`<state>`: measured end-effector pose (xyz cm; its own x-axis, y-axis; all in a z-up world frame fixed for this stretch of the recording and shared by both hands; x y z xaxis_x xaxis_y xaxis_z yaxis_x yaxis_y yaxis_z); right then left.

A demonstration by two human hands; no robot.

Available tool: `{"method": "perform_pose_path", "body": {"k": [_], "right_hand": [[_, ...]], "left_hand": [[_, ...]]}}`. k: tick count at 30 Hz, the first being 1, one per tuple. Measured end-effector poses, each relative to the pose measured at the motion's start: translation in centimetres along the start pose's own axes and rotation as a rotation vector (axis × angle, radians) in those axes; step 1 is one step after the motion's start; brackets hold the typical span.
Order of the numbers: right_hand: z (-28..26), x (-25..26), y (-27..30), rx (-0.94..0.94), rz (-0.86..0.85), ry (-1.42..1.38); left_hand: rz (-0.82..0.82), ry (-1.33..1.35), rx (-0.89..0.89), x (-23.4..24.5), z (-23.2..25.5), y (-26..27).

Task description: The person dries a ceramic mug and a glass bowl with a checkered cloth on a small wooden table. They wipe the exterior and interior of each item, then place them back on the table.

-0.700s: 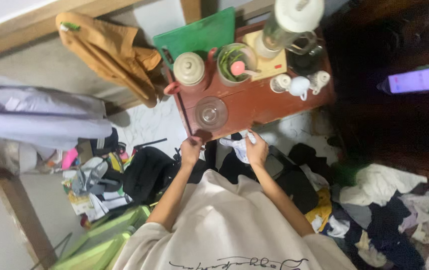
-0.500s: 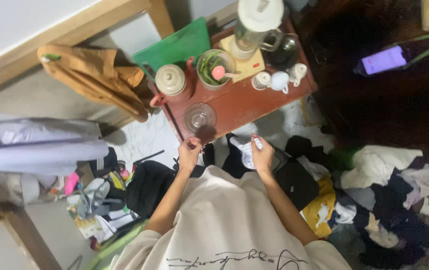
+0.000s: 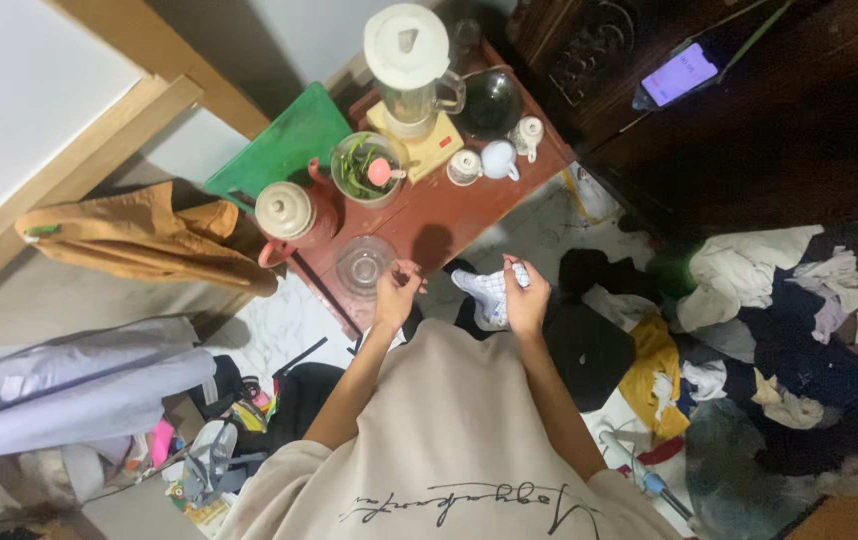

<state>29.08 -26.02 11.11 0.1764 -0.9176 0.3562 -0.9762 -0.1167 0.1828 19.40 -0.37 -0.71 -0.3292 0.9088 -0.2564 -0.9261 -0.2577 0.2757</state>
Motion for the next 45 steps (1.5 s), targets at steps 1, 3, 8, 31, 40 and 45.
{"method": "perform_pose_path", "body": {"k": [1, 3, 8, 31, 40, 45], "right_hand": [[0.3, 0.1, -0.9, 0.020, -0.008, -0.005], [0.9, 0.2, -3.2, 0.062, -0.034, -0.012], [3.2, -0.7, -10.0, 0.101, -0.251, 0.021], [4.5, -16.4, -27.3, 0.017, -0.900, 1.133], [5.5, -16.9, -27.1, 0.034, -0.934, 1.138], [4.9, -15.1, -25.5, 0.101, -0.924, 0.799]], "left_hand": [[0.000, -0.045, 0.014, -0.1, 0.0, -0.7], [0.010, -0.129, 0.043, -0.3, 0.3, -2.2], [0.082, -0.038, 0.063, -1.7, 1.5, -6.1], [0.532, -0.026, 0.193, -2.8, -7.9, -7.9], [0.722, 0.070, 0.212, -3.8, -10.3, -1.0], [0.783, 0.139, 0.262, -3.3, -11.7, 0.8]]}}
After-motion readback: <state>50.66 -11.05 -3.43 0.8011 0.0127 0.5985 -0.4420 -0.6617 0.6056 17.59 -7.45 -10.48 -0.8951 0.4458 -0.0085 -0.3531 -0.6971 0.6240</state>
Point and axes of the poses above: each hand's wrist, its own y-axis away from the middle knuckle, its own x-axis out of the back of the hand, z = x × y, the point moved 8 cm from there along -y, towards the middle knuckle, and after that the axes turned 9 degrees about -z, right-handed, at the moved point
